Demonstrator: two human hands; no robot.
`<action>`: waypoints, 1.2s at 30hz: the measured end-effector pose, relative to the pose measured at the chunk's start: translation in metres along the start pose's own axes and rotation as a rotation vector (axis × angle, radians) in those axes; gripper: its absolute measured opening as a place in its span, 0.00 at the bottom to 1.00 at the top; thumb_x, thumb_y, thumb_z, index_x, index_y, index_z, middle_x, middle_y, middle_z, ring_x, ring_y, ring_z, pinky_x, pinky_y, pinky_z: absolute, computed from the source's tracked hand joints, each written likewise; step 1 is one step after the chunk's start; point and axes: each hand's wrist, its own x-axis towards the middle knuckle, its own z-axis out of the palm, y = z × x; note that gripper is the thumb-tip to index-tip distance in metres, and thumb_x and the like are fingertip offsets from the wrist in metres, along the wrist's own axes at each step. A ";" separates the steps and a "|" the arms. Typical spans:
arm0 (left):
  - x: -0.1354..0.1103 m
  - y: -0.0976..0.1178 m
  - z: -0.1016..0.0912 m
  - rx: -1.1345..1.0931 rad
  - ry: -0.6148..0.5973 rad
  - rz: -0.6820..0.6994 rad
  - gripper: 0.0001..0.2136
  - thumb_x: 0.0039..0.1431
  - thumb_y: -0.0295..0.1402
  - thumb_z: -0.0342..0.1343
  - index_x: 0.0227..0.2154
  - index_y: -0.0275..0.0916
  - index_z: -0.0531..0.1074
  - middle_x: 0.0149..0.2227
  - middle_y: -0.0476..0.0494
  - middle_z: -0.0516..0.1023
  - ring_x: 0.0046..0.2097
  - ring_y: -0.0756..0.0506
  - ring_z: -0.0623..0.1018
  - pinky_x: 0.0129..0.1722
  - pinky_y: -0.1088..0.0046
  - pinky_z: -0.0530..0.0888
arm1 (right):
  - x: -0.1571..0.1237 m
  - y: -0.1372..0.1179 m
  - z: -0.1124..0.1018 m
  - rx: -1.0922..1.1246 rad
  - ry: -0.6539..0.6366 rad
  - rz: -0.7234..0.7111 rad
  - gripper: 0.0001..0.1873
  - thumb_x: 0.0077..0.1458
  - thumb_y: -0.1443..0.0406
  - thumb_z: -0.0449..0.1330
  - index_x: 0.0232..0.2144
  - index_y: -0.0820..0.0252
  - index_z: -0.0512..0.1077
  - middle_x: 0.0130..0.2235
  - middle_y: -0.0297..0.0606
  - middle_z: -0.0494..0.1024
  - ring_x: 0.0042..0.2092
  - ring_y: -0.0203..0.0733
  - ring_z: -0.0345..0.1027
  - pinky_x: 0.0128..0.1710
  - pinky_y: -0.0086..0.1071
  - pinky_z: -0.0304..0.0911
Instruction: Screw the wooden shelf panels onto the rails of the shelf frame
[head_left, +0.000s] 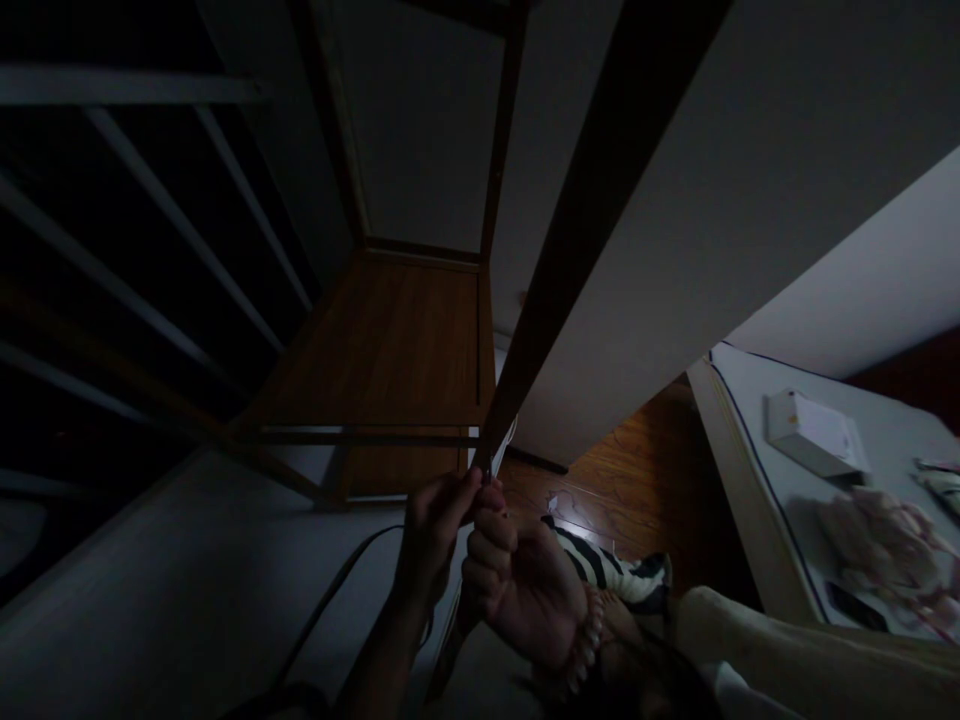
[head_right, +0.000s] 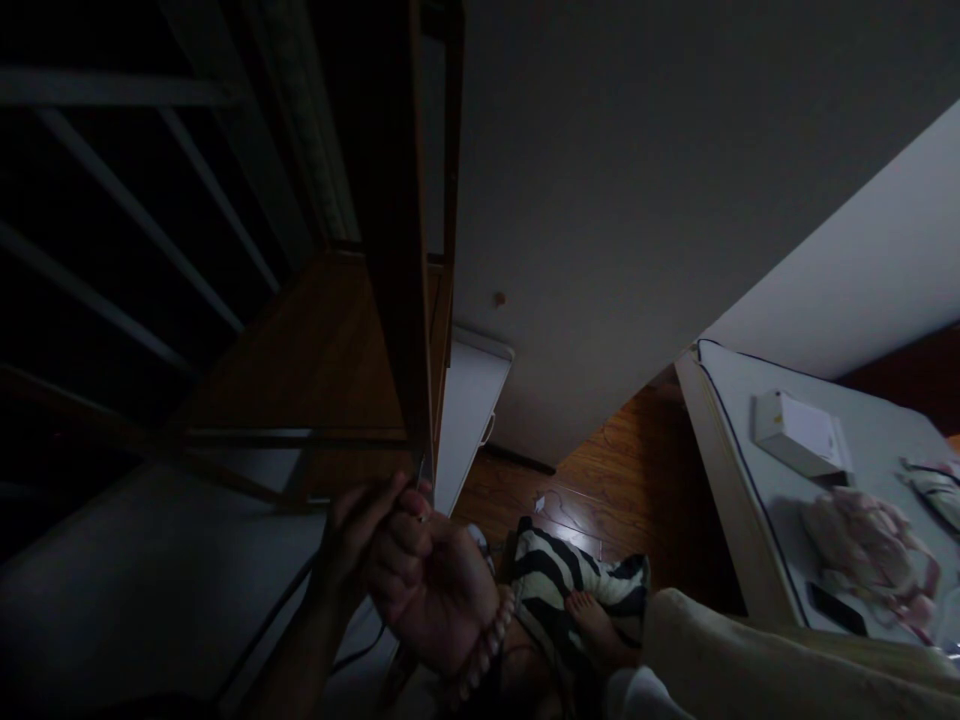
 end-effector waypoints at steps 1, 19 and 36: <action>0.000 0.004 0.002 0.006 -0.030 -0.084 0.13 0.43 0.41 0.59 0.22 0.32 0.74 0.18 0.46 0.70 0.21 0.53 0.69 0.22 0.80 0.67 | 0.000 -0.001 0.000 -0.019 -0.002 0.005 0.09 0.44 0.73 0.50 0.21 0.59 0.52 0.15 0.23 0.43 0.17 0.29 0.32 0.16 0.19 0.39; 0.009 0.001 0.010 -0.046 -0.117 -0.226 0.12 0.43 0.39 0.59 0.20 0.32 0.73 0.10 0.57 0.49 0.14 0.59 0.52 0.14 0.82 0.51 | -0.018 -0.005 -0.014 -1.394 0.435 -0.451 0.18 0.52 0.55 0.51 0.20 0.63 0.65 0.17 0.29 0.60 0.20 0.28 0.51 0.20 0.24 0.44; 0.003 -0.004 0.008 -0.085 -0.121 -0.271 0.12 0.38 0.38 0.62 0.17 0.32 0.72 0.12 0.54 0.57 0.17 0.59 0.56 0.17 0.85 0.54 | -0.020 -0.012 -0.020 -2.207 0.557 -0.799 0.18 0.55 0.58 0.49 0.22 0.62 0.71 0.23 0.39 0.72 0.23 0.33 0.64 0.21 0.24 0.53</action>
